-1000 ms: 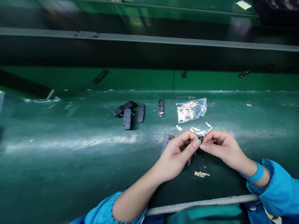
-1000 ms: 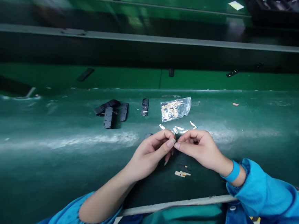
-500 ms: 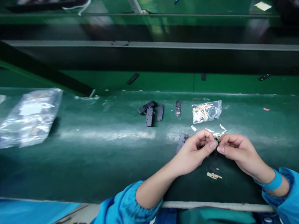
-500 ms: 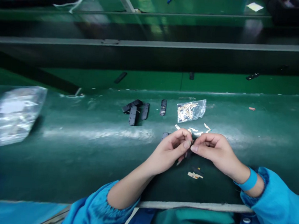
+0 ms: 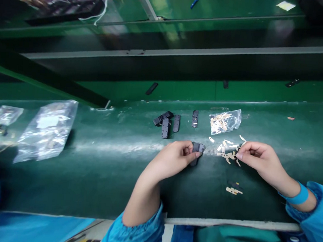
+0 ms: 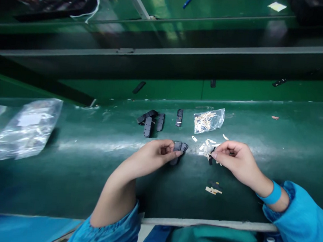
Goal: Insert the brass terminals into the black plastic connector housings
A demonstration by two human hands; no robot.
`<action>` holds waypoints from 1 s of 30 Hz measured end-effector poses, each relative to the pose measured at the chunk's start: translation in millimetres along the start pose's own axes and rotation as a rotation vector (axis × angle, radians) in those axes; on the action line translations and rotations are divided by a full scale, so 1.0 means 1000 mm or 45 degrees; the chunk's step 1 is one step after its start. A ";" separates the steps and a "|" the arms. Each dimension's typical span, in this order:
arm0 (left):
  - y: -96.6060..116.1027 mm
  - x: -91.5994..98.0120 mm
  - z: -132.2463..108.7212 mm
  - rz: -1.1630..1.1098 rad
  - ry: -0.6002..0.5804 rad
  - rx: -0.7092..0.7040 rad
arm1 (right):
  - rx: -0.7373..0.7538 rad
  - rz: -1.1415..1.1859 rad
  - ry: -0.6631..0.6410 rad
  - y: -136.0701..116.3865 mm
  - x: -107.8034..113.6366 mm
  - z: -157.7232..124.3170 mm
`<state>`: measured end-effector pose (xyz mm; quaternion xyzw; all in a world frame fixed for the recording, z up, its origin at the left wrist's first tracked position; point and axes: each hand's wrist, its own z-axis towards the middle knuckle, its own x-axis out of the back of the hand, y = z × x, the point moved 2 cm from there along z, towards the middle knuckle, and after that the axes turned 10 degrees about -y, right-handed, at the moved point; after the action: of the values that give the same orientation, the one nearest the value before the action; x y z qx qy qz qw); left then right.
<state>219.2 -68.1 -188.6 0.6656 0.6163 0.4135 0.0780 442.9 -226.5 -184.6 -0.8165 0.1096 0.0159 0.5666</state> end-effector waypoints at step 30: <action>0.072 -0.073 0.004 -0.666 -0.163 -0.502 | -0.089 0.021 0.194 -0.015 0.002 -0.008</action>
<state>283.2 -147.7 -180.2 0.4815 0.6683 0.4482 0.3473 446.9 -229.2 -168.1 -0.8337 0.1585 -0.0380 0.5275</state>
